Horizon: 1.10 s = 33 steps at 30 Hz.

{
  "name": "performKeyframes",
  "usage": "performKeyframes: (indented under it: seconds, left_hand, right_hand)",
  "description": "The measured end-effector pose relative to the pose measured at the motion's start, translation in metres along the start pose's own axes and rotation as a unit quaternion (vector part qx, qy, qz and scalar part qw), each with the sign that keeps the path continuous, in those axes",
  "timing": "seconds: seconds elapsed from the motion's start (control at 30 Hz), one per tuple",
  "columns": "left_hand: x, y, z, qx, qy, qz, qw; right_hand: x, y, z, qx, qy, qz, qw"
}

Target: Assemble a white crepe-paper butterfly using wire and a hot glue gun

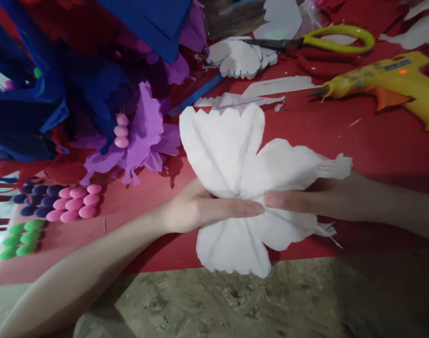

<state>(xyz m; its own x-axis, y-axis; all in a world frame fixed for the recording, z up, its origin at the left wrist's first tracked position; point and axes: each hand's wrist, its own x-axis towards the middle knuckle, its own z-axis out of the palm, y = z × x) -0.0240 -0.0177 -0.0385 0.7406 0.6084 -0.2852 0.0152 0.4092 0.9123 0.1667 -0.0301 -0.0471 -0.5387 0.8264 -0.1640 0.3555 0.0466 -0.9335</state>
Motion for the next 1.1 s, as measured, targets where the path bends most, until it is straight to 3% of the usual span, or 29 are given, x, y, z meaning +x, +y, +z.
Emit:
performKeyframes:
  seconds: [0.1,0.23,0.33,0.43,0.57,0.93,1.1]
  left_hand:
    - [0.0,-0.002,0.001,-0.017,0.001,-0.001,1.0]
    - [0.002,-0.001,0.001,0.076,0.011,0.06,0.995]
    - [0.003,0.001,0.0,0.126,-0.011,0.084,0.988]
    - [0.002,0.002,-0.002,0.134,-0.028,0.068,0.988]
    - [-0.001,0.002,-0.003,0.122,-0.009,0.042,0.992]
    - [0.001,0.001,-0.001,-0.006,-0.016,-0.018,1.0]
    - [0.002,0.003,0.0,0.013,-0.017,-0.001,1.0]
  right_hand:
    - [0.0,-0.001,-0.002,0.067,-0.068,0.009,0.995]
    - [-0.002,0.002,-0.004,0.066,-0.058,0.014,0.996]
    - [-0.003,0.003,-0.003,0.11,-0.058,0.006,0.992]
    - [-0.003,0.004,-0.001,0.131,-0.051,0.0,0.99]
    - [-0.005,0.008,0.001,0.142,-0.058,0.013,0.988]
    - [-0.004,0.011,0.001,0.136,-0.057,-0.003,0.989]
    - [-0.007,0.014,0.001,0.067,-0.008,0.061,0.996]
